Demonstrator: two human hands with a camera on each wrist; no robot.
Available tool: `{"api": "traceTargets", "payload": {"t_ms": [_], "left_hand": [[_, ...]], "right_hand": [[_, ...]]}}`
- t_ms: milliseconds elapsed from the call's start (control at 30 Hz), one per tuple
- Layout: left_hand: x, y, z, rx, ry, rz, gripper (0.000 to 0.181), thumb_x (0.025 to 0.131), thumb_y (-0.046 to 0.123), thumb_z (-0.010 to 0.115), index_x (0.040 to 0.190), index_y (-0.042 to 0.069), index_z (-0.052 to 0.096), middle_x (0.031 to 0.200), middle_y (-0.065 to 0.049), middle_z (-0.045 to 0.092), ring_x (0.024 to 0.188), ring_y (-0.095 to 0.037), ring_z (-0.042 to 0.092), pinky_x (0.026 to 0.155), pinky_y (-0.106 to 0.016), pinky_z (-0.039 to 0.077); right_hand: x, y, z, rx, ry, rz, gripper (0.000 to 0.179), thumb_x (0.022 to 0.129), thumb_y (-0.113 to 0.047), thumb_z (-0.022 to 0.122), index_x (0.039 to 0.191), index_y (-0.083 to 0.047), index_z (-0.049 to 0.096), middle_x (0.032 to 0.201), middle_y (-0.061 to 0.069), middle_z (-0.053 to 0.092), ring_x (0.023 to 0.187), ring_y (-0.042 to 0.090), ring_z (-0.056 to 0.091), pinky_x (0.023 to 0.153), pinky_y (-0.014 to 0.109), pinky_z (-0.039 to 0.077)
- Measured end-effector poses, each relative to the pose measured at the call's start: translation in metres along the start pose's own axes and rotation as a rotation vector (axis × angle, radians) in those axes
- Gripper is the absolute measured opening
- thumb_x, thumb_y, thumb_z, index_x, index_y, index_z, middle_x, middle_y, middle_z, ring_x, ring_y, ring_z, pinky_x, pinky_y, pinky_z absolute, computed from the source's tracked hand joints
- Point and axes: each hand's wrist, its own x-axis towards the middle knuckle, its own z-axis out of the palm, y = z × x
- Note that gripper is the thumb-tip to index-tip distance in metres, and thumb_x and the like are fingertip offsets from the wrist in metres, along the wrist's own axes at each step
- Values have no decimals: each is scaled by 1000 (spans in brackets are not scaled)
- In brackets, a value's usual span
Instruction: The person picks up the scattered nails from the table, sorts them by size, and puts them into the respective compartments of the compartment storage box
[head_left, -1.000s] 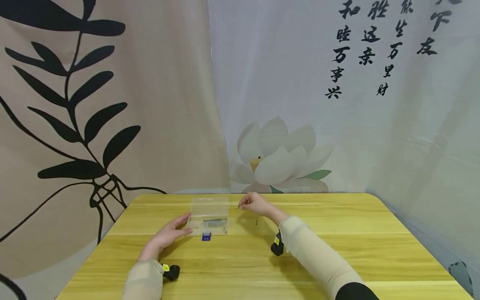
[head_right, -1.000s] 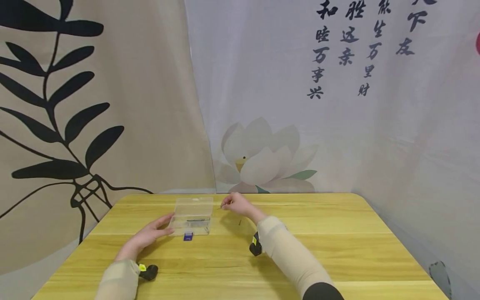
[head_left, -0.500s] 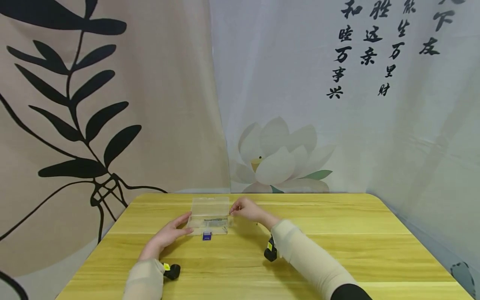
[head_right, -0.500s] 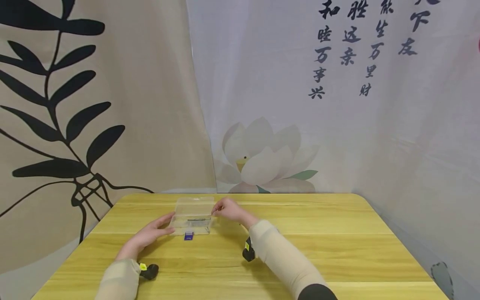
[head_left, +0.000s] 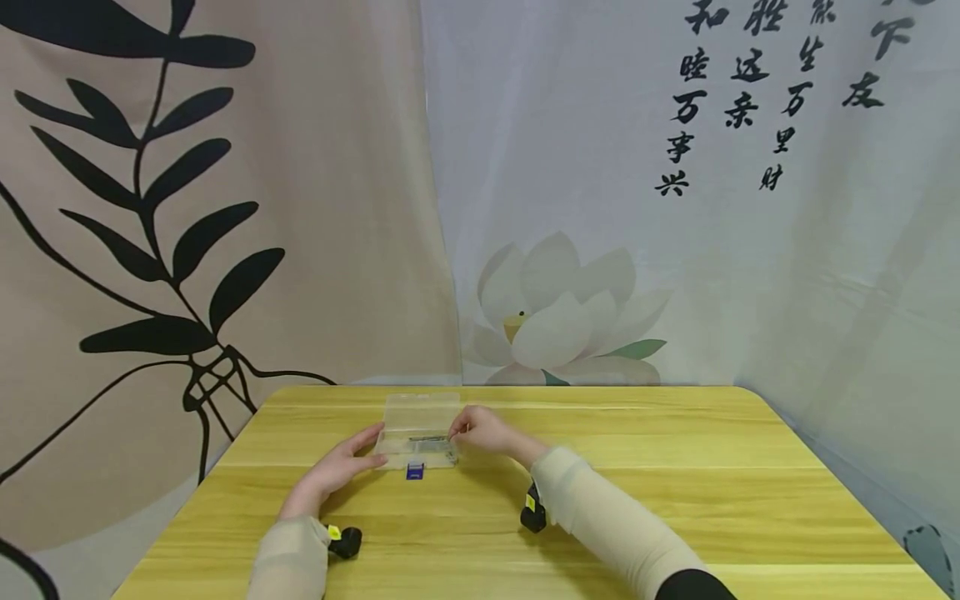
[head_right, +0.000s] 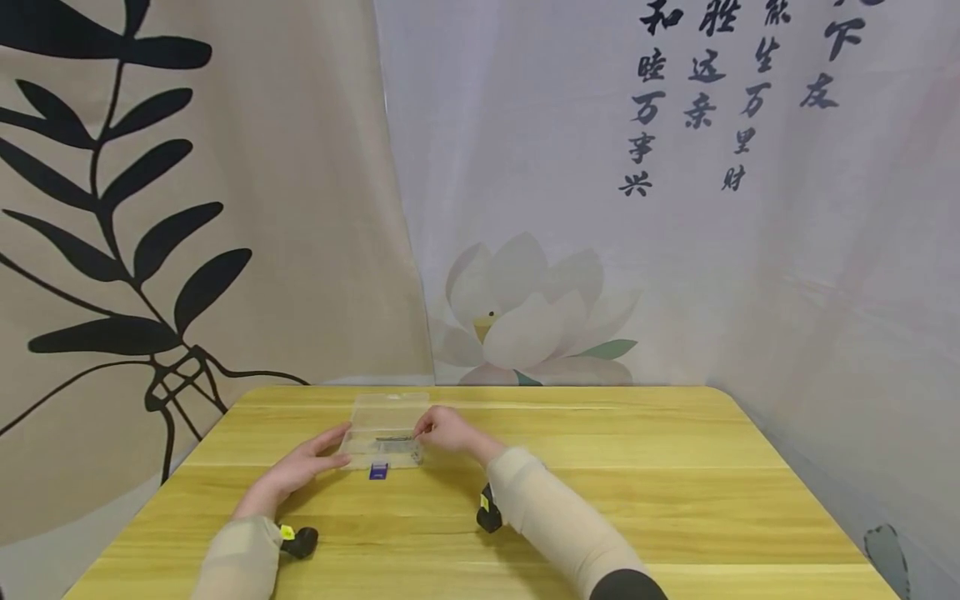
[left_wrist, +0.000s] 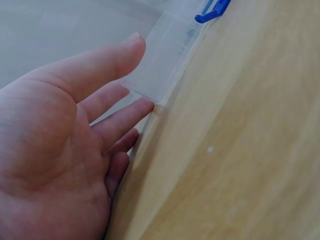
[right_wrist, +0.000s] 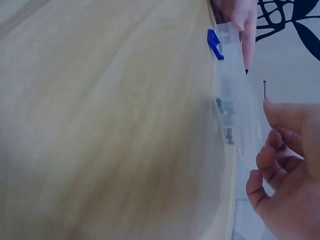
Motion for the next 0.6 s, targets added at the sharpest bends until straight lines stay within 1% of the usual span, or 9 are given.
{"api": "traceTargets", "payload": {"t_ms": [100, 300, 467, 600], "left_hand": [[0, 1, 0, -6, -1, -1, 74, 92, 26, 68, 152, 6, 30, 152, -25, 31, 141, -45, 19, 109, -65, 15], [-1, 2, 0, -5, -8, 4, 73, 93, 26, 67, 152, 6, 29, 152, -25, 29, 141, -46, 19, 109, -65, 16], [-1, 3, 0, 6, -3, 6, 74, 92, 27, 67, 152, 7, 29, 152, -25, 30, 141, -46, 19, 109, -65, 16], [-2, 3, 0, 0, -7, 9, 74, 93, 27, 67, 152, 6, 29, 152, -25, 29, 141, -45, 19, 109, -65, 16]], "right_hand": [[2, 1, 4, 9, -6, 6, 7, 87, -2, 67, 88, -5, 73, 85, -3, 63, 74, 8, 50, 65, 23, 45], [1, 0, 11, 19, -9, 2, 7, 88, -1, 67, 89, -4, 73, 88, -1, 61, 77, 7, 50, 66, 22, 47], [0, -3, 13, -13, 1, -3, 6, 87, -2, 68, 87, -4, 73, 85, -2, 59, 78, 8, 50, 69, 23, 47], [0, -4, 16, -33, 5, 15, 5, 87, -4, 69, 85, -7, 73, 83, -5, 56, 76, 7, 49, 69, 22, 46]]}}
